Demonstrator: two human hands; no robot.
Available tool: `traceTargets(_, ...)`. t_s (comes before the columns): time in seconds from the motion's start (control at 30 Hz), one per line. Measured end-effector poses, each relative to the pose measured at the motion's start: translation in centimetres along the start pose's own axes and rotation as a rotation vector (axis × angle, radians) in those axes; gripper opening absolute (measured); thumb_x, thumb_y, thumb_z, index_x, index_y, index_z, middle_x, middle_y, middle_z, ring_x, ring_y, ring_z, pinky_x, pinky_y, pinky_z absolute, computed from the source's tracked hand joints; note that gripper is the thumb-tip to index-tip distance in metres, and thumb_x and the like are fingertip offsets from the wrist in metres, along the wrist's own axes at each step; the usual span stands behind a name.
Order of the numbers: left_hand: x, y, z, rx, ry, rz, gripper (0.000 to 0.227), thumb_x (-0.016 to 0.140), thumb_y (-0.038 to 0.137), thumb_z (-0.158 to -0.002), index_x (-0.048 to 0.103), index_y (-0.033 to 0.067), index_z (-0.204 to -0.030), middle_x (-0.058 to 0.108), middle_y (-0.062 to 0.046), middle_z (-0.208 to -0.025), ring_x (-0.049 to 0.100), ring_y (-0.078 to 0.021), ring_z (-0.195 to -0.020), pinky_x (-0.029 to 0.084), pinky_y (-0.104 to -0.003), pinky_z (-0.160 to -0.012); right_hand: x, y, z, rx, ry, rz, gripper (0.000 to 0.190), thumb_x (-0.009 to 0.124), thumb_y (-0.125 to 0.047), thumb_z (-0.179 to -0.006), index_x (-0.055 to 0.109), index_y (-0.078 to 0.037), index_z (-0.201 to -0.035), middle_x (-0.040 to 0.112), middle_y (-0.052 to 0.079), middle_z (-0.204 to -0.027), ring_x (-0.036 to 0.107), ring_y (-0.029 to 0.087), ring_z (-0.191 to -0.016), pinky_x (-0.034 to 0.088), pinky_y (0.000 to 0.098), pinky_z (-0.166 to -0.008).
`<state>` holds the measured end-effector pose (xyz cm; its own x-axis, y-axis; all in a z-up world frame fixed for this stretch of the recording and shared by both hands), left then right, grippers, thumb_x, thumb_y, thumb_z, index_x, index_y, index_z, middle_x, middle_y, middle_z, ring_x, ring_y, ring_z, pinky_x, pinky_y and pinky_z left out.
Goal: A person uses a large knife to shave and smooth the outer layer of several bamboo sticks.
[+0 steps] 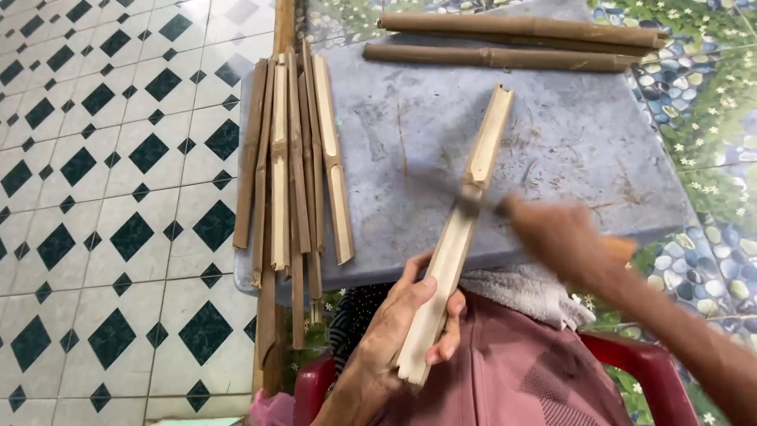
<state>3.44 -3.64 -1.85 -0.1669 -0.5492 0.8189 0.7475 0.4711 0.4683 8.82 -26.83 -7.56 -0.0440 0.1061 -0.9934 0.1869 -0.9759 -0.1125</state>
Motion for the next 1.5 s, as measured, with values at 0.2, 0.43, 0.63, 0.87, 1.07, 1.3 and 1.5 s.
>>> traceTargets(0.2, -0.6, -0.4, 0.0, -0.009, 0.003, 0.046, 0.048, 0.054, 0.024, -0.104, 0.035, 0.0141, -0.147, 0.057, -0.015, -0.089, 0.057, -0.0222, -0.047, 0.040, -0.025, -0.035, -3.3, -3.6, 0.3, -0.174, -0.305, 0.643, 0.040, 0.050, -0.009, -0.110, 0.024, -0.014, -0.141, 0.043, 0.007, -0.103, 0.037, 0.003, -0.041, 0.030, 0.0188, -0.027)
traceTargets(0.43, -1.2, 0.0, 0.1, 0.001, -0.036, -0.003, 0.028, 0.052, 0.026, -0.108, 0.047, 0.0122, -0.131, 0.055, -0.015, -0.091, 0.056, -0.0209, -0.049, 0.040, -0.021, -0.036, -2.5, -6.0, 1.8, -0.086, -0.008, -0.046, 0.014, 0.050, -0.008, -0.096, 0.045, -0.020, -0.095, 0.063, -0.002, -0.060, 0.053, 0.022, -0.042, 0.038, 0.0426, -0.045)
traceTargets(0.63, -0.5, -0.6, 0.1, -0.020, -0.016, 0.071, 0.048, 0.057, 0.025, -0.103, 0.033, 0.0138, -0.143, 0.056, -0.015, -0.090, 0.058, -0.0216, -0.048, 0.041, -0.024, -0.036, -4.4, -3.9, 1.7, 0.122, -0.340, 0.091, 0.011, 0.052, -0.023, -0.110, 0.048, -0.016, -0.118, 0.053, -0.007, -0.063, 0.045, 0.006, -0.038, 0.041, 0.0222, -0.029)
traceTargets(0.87, -1.9, 0.1, -0.8, 0.010, 0.027, -0.011, 0.051, 0.064, 0.025, -0.095, 0.037, 0.0158, -0.138, 0.063, -0.019, -0.088, 0.062, -0.0269, -0.045, 0.039, -0.026, -0.027, -0.9, -0.8, -1.1, 0.078, 0.053, 0.035, 0.008, 0.048, -0.007, -0.097, 0.050, -0.014, -0.094, 0.058, 0.004, -0.052, 0.058, 0.029, -0.042, 0.042, 0.0479, -0.042)
traceTargets(1.07, -2.3, -1.4, -0.7, -0.003, -0.029, 0.089, 0.053, 0.062, 0.025, -0.101, 0.033, 0.0139, -0.144, 0.060, -0.017, -0.091, 0.061, -0.0246, -0.048, 0.043, -0.025, -0.032, -1.9, 0.3, -0.4, 0.125, -0.046, 0.098, 0.015, 0.053, -0.026, -0.104, 0.045, -0.015, -0.098, 0.054, 0.003, -0.059, 0.041, 0.027, -0.048, 0.032, 0.0426, -0.053)
traceTargets(1.3, -2.2, -1.1, -0.3, -0.018, 0.008, 0.056, 0.044, 0.059, 0.027, -0.102, 0.034, 0.0157, -0.136, 0.057, -0.016, -0.090, 0.059, -0.0245, -0.046, 0.039, -0.025, -0.031, 2.1, 2.5, -0.8, -0.014, -0.142, 0.538, 0.040, 0.049, 0.005, -0.098, 0.030, -0.009, -0.130, 0.054, -0.001, -0.072, 0.043, 0.011, -0.041, 0.033, 0.0292, -0.032)
traceTargets(1.5, -1.6, -0.7, -0.5, -0.022, -0.037, 0.086, 0.047, 0.060, 0.026, -0.102, 0.035, 0.0154, -0.140, 0.057, -0.015, -0.091, 0.059, -0.0225, -0.049, 0.041, -0.024, -0.034, -2.0, 0.1, -0.4, 0.031, 0.069, -0.033, 0.006, 0.049, -0.010, -0.100, 0.052, -0.013, -0.095, 0.051, 0.003, -0.050, 0.046, 0.025, -0.041, 0.034, 0.0453, -0.044)
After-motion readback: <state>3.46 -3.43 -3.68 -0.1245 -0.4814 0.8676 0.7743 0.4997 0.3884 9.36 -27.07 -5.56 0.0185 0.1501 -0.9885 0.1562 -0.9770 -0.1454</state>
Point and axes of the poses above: each hand's wrist, its own z-axis away from the middle knuckle, its own x-axis out of the palm, y = z × x, the point moved 5 cm from there along -z, towards the middle knuckle
